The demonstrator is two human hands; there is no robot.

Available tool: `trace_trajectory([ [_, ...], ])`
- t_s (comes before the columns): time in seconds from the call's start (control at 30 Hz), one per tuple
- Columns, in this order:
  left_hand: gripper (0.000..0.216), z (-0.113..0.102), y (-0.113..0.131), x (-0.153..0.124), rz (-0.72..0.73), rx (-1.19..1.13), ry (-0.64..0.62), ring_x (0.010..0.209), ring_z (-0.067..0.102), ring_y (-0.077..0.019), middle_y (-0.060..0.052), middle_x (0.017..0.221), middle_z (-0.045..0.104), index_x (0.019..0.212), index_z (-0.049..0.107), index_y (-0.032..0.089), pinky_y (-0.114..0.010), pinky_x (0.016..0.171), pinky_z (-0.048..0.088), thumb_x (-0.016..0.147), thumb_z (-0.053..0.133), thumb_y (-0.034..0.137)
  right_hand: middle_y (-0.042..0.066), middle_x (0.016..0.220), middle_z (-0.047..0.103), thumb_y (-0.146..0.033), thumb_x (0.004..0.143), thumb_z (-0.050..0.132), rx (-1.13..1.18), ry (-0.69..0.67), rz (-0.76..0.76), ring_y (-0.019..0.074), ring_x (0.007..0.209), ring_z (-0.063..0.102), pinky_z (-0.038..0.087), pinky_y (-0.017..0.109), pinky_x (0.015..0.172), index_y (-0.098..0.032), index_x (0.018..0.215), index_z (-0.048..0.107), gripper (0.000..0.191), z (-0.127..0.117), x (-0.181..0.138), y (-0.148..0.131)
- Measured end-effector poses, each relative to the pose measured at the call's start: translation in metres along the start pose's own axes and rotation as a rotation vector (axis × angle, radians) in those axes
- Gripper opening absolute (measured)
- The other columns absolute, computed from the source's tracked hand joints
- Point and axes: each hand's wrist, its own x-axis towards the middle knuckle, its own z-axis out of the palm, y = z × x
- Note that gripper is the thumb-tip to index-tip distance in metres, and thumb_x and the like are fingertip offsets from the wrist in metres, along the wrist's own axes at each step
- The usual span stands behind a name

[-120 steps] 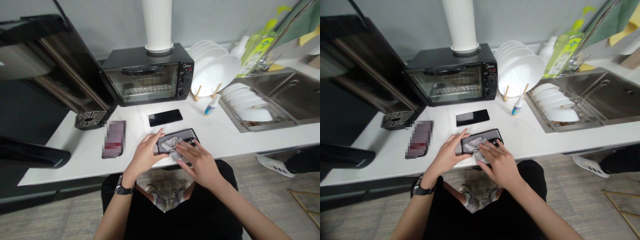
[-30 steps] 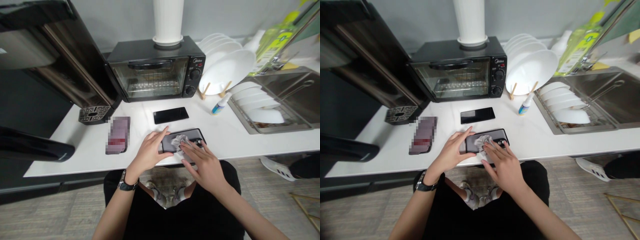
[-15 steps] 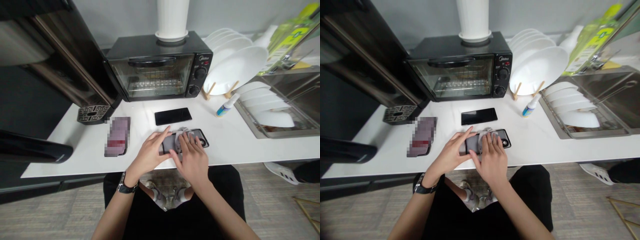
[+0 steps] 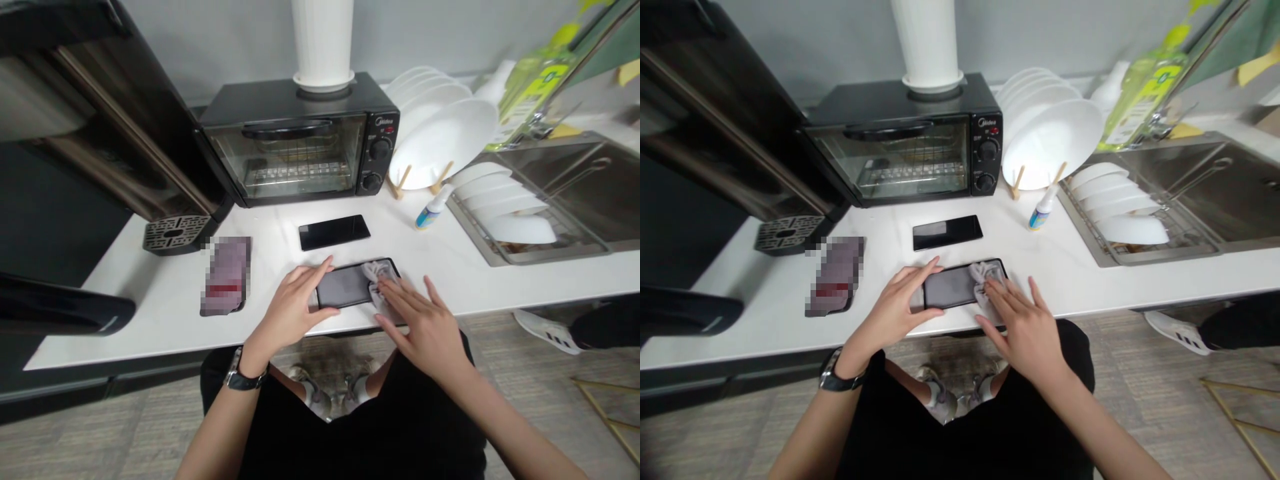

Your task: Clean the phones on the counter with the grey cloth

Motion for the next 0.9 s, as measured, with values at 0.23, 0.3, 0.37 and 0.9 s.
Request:
trace_trajectory([
  [0.23, 0.102, -0.002, 0.001, 0.006, -0.022, -0.052, -0.039, 0.136, 0.049, -0.028, -0.003, 0.155, 0.057, 0.167, 0.015, 0.038, -0.047, 0.117, 0.041, 0.089, 0.081, 0.035, 0.02, 0.151, 0.058, -0.049, 0.104, 0.052, -0.056, 0.056, 0.092, 0.0386, 0.142, 0.054, 0.026, 0.062, 0.126, -0.006, 0.149, 0.051, 0.063, 0.021, 0.023, -0.014],
  [0.3, 0.103, -0.002, -0.001, 0.006, -0.041, -0.067, -0.039, 0.137, 0.049, -0.0277, -0.004, 0.155, 0.057, 0.168, 0.013, 0.037, -0.046, 0.118, 0.041, 0.089, 0.081, 0.034, 0.024, 0.148, 0.06, -0.05, 0.101, 0.054, 0.011, 0.078, 0.124, 0.04, 0.14, 0.056, 0.033, 0.058, 0.124, 0.0, 0.143, 0.056, 0.066, 0.032, 0.039, -0.039],
  [0.37, 0.102, -0.002, -0.004, 0.006, -0.054, -0.085, -0.034, 0.135, 0.051, -0.0272, -0.005, 0.153, 0.058, 0.168, 0.015, 0.035, -0.045, 0.117, 0.042, 0.089, 0.08, 0.03, 0.026, 0.145, 0.062, -0.048, 0.099, 0.054, 0.114, 0.067, 0.096, 0.0385, 0.138, 0.057, 0.038, 0.053, 0.123, 0.003, 0.138, 0.059, 0.064, 0.041, 0.053, -0.063],
  [0.9, 0.1, -0.003, 0.006, 0.001, -0.002, -0.027, -0.025, 0.128, 0.052, -0.0289, -0.004, 0.152, 0.058, 0.167, 0.018, 0.038, -0.047, 0.113, 0.041, 0.09, 0.08, 0.039, 0.013, 0.155, 0.056, -0.047, 0.106, 0.051, -0.035, -0.011, 0.04, 0.0337, 0.144, 0.053, 0.022, 0.064, 0.127, -0.018, 0.156, 0.045, 0.059, -0.003, -0.003, 0.002],
])
